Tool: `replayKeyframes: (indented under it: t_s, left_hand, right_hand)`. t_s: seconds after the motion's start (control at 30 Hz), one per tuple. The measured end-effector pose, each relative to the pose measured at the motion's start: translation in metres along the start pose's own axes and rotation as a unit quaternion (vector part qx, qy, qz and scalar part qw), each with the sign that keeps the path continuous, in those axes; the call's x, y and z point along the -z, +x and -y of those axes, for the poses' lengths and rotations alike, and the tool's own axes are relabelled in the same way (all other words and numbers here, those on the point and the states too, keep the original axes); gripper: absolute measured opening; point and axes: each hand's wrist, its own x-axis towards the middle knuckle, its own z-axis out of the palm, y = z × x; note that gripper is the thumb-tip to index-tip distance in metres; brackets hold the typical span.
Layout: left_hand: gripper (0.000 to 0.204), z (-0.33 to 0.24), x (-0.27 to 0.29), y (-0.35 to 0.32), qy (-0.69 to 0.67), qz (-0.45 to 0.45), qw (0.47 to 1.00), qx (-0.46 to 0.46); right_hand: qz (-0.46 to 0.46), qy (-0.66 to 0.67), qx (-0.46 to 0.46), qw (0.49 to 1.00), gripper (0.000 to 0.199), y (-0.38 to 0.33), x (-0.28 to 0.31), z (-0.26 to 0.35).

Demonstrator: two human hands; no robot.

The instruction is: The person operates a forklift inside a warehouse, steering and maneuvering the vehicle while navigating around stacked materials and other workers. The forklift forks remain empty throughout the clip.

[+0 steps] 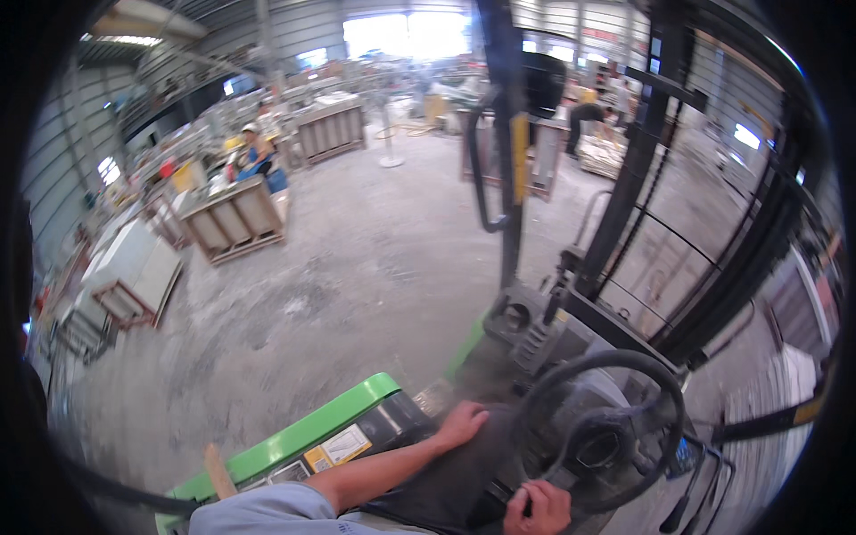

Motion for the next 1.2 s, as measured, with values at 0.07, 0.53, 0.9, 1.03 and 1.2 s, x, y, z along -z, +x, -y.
replayKeyframes:
  t_s: [0.07,0.53,0.9,1.03,1.2]
  left_hand:
    - [0.046,0.006,-0.025,0.029,-0.009,0.065,0.993,-0.094]
    - [0.029,-0.055,-0.099,0.103,0.08,0.087,0.992,-0.038]
    - [0.026,0.017,-0.026,0.113,0.063,0.127,0.99,-0.016]
    - [0.025,0.079,-0.001,0.139,0.023,0.165,0.986,-0.005]
    - [0.02,0.152,0.119,0.166,-0.057,0.068,0.993,-0.084]
  right_hand:
    - [-0.057,-0.019,0.022,0.998,0.019,0.013,-0.028,-0.029]
    - [-0.261,0.074,0.053,0.961,0.018,0.119,-0.076,-0.146]
    - [-0.272,0.037,0.124,0.954,0.01,0.181,-0.114,-0.083]
    - [-0.166,0.044,0.03,0.985,0.007,0.188,-0.203,-0.049]
    - [-0.124,0.084,0.026,0.988,0.007,0.196,-0.325,0.042]
